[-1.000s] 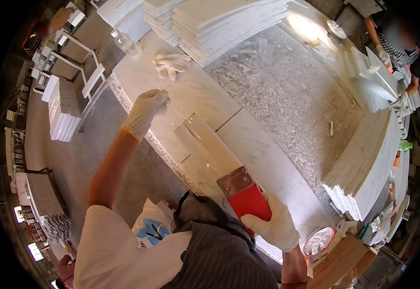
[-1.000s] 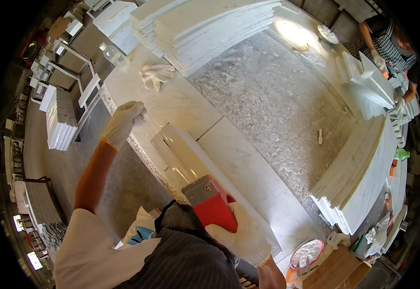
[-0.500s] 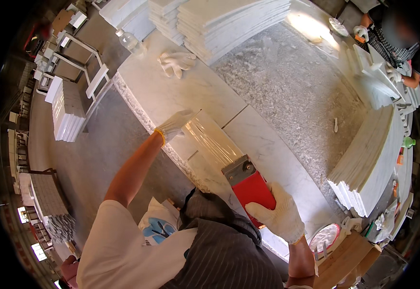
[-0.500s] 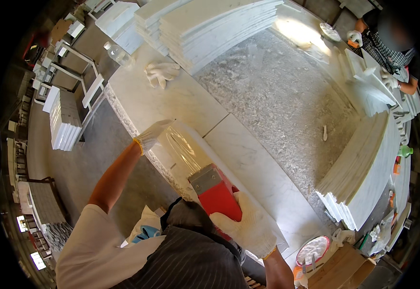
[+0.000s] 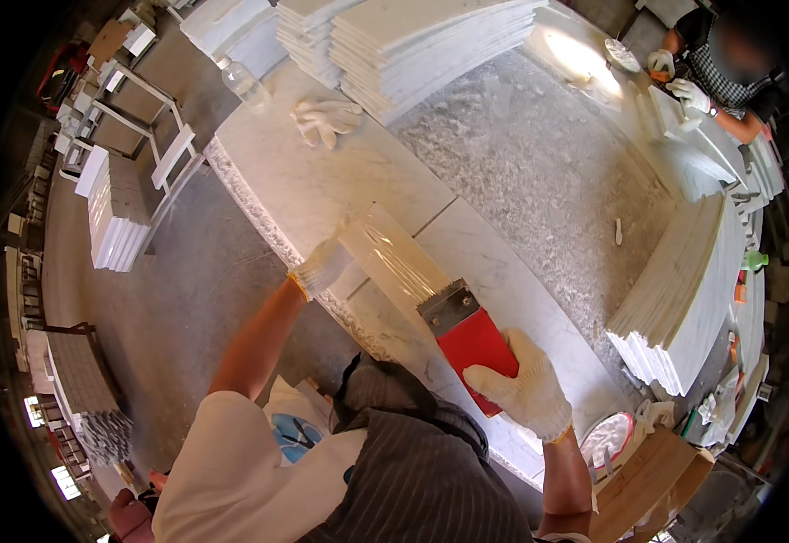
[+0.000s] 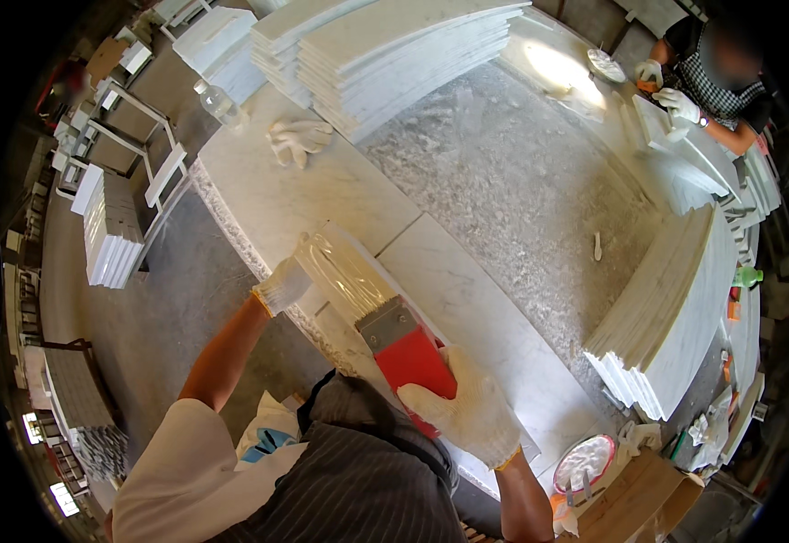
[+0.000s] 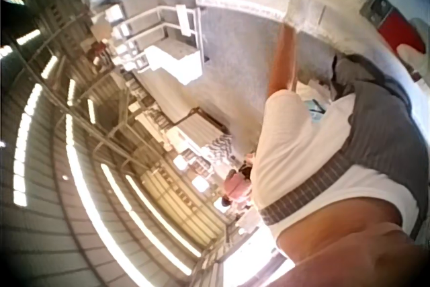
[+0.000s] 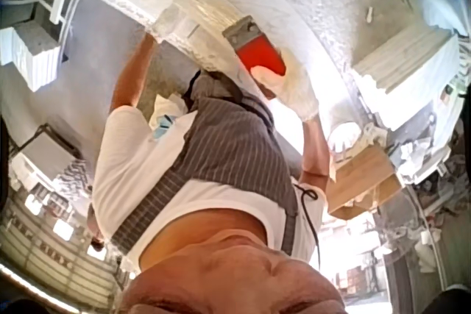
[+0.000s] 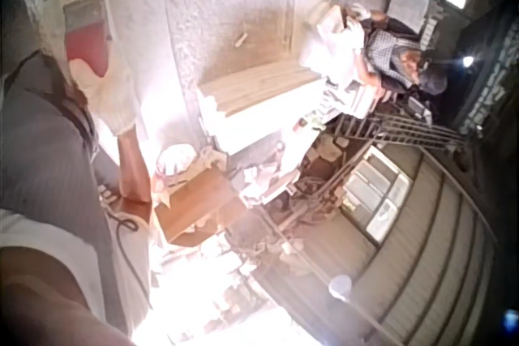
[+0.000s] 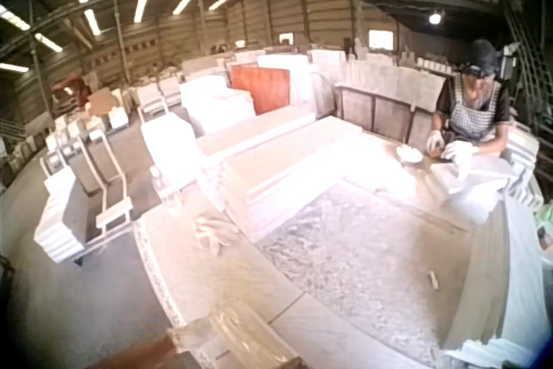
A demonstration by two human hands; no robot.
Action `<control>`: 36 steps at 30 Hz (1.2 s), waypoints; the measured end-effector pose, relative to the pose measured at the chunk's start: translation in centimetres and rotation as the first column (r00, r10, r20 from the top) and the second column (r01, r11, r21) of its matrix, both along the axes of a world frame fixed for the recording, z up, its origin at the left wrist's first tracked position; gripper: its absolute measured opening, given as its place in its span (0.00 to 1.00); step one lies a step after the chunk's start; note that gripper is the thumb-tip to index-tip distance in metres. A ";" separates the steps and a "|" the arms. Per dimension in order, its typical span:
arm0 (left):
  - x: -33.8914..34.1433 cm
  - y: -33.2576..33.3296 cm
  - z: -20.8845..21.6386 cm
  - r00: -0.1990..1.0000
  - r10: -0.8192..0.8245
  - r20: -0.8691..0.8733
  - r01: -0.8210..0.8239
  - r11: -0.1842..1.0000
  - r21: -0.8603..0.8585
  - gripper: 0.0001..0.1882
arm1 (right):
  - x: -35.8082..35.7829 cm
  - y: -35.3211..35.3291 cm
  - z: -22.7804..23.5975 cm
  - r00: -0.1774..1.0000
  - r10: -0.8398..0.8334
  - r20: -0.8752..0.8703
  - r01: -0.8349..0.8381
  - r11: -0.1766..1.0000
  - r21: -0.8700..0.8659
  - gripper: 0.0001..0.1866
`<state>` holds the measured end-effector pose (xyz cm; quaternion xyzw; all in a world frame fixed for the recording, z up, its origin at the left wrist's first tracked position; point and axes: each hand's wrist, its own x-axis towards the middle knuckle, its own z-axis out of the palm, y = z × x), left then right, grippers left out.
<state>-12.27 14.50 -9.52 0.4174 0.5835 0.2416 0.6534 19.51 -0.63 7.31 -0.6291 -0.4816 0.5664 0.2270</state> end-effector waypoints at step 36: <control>12.3 -3.2 11.9 0.116 -0.229 -0.966 0.933 -0.309 0.186 0.55 | 9.6 -10.5 3.1 0.968 0.156 0.197 -0.092 0.950 -0.300 0.30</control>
